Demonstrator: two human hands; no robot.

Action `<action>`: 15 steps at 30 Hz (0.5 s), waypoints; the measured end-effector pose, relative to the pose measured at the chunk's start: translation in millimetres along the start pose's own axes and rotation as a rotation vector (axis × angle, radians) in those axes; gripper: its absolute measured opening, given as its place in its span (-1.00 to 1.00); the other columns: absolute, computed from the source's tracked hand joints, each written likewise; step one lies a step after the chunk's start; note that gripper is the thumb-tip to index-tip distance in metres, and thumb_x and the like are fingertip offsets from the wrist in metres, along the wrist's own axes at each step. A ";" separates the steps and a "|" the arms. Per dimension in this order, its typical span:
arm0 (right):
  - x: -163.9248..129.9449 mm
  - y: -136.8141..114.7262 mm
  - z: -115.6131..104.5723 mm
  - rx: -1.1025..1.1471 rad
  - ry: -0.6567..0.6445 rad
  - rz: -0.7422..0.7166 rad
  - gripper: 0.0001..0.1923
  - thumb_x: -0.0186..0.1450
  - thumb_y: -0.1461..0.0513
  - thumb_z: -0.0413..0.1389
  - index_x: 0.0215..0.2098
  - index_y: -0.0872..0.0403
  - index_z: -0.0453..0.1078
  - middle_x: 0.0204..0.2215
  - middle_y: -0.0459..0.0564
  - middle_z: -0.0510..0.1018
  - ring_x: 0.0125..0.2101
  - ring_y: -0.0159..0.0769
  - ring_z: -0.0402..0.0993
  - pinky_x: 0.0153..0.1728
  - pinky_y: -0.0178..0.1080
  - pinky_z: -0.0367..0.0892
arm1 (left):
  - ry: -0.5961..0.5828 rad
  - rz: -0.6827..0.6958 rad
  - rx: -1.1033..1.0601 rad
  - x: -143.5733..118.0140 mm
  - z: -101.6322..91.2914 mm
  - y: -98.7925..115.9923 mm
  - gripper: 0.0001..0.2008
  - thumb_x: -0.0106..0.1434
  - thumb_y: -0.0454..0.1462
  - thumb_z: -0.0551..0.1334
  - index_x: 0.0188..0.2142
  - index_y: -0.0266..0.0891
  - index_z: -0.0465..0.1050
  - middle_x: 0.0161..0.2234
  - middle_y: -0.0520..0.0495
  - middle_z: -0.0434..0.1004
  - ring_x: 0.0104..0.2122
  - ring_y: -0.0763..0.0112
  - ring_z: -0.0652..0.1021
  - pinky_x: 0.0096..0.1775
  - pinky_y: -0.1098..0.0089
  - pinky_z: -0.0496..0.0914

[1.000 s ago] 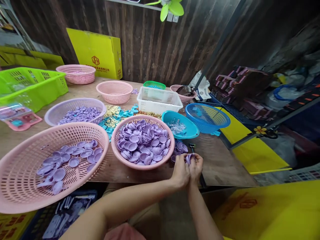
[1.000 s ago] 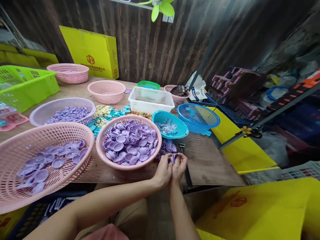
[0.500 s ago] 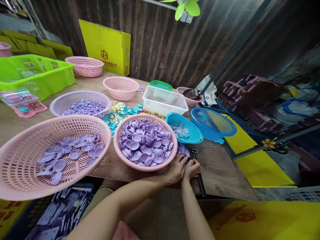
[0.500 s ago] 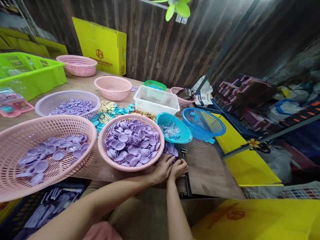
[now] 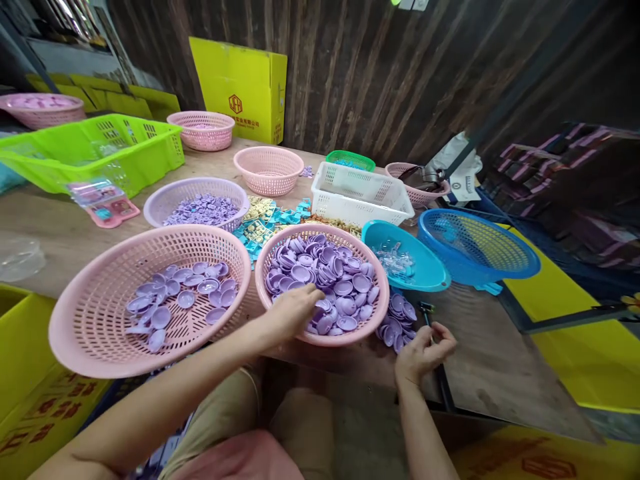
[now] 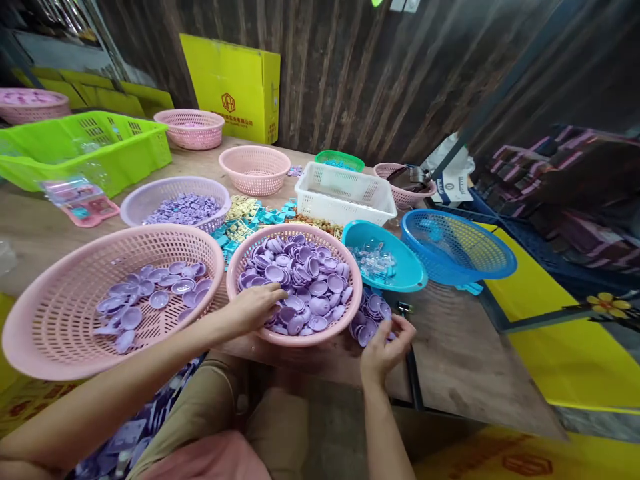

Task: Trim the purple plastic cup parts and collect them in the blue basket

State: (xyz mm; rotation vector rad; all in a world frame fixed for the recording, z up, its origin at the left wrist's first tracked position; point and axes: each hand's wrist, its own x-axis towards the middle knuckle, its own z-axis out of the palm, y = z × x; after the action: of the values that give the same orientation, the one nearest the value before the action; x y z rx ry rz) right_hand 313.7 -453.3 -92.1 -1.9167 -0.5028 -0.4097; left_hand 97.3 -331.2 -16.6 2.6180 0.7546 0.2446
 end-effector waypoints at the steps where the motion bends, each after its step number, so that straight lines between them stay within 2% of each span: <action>1: -0.6 -15.8 -0.7 0.041 -0.099 -0.081 -0.76 0.23 0.14 -0.13 -0.23 0.10 0.22 -0.28 0.11 0.34 -0.24 -0.17 0.27 -0.24 -0.16 0.18 | -0.083 0.008 0.066 4.9 -5.5 -10.9 -0.73 0.15 -0.42 0.03 -0.19 -0.29 0.39 -0.25 -0.18 0.42 -0.30 0.28 0.47 -0.27 0.36 0.35; 3: -3.8 -50.4 0.6 0.099 -0.420 -0.302 -0.79 0.24 0.15 -0.09 -0.30 0.08 0.29 -0.37 0.03 0.40 -0.31 -0.24 0.31 -0.25 -0.20 0.18 | -0.224 0.079 0.148 14.0 -11.0 -24.5 -0.77 0.13 -0.44 0.04 -0.28 -0.29 0.43 -0.26 -0.18 0.43 -0.34 0.30 0.48 -0.31 0.40 0.34; 5: -9.2 -81.6 6.6 0.092 -0.786 -0.516 -0.84 0.21 0.18 -0.01 -0.33 0.06 0.35 -0.40 -0.03 0.43 -0.34 -0.27 0.33 -0.25 -0.22 0.16 | -0.302 0.154 0.185 21.3 -12.4 -28.0 -0.75 0.12 -0.47 0.02 -0.33 -0.28 0.45 -0.25 -0.17 0.45 -0.32 0.31 0.49 -0.31 0.43 0.32; 6: -12.5 -93.6 11.1 0.063 -0.952 -0.581 -0.86 0.19 0.20 0.02 -0.32 0.05 0.37 -0.40 -0.04 0.43 -0.35 -0.29 0.34 -0.27 -0.24 0.16 | -0.319 0.170 0.198 24.2 -12.6 -27.4 -0.73 0.12 -0.48 0.02 -0.33 -0.28 0.45 -0.24 -0.17 0.46 -0.30 0.31 0.49 -0.30 0.44 0.31; 8: -18.7 -108.4 21.8 -0.027 -1.185 -0.629 -0.83 0.13 0.27 0.07 -0.28 0.03 0.39 -0.38 -0.06 0.41 -0.39 -0.33 0.33 -0.34 -0.28 0.16 | -0.334 0.176 0.214 28.6 -13.5 -25.1 -0.71 0.11 -0.50 0.01 -0.30 -0.28 0.45 -0.24 -0.18 0.48 -0.26 0.30 0.49 -0.28 0.44 0.30; 11: -23.6 -111.8 36.0 -0.100 -1.314 -0.608 -0.84 0.07 0.34 0.07 -0.37 0.04 0.40 -0.43 -0.09 0.37 -0.44 -0.37 0.30 -0.41 -0.32 0.14 | -0.348 0.155 0.200 31.7 -16.9 -25.8 -0.72 0.06 -0.52 0.05 -0.32 -0.27 0.45 -0.28 -0.16 0.50 -0.28 0.30 0.48 -0.30 0.45 0.28; 13: -22.1 -107.8 41.6 -0.034 -1.294 -0.569 -0.92 0.07 0.34 0.05 -0.48 0.06 0.35 -0.47 -0.11 0.34 -0.45 -0.38 0.28 -0.41 -0.32 0.15 | -0.339 0.150 0.159 31.9 -19.8 -30.4 -0.74 0.03 -0.51 0.08 -0.34 -0.26 0.45 -0.33 -0.12 0.51 -0.32 0.33 0.48 -0.34 0.47 0.25; 15: -17.3 -103.2 44.0 0.073 -1.220 -0.478 -0.95 0.06 0.32 0.02 -0.53 0.07 0.29 -0.50 -0.12 0.32 -0.47 -0.38 0.26 -0.43 -0.32 0.16 | -0.298 0.142 0.085 31.3 -22.9 -36.2 -0.81 0.02 -0.46 0.14 -0.38 -0.25 0.44 -0.40 -0.07 0.49 -0.39 0.37 0.45 -0.40 0.48 0.22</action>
State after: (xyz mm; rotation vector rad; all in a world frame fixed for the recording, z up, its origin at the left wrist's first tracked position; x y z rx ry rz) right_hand 247.5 -379.4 -36.9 -1.7840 -1.7391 0.5565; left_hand 100.2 -278.7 -9.6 2.7060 0.4875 -0.1402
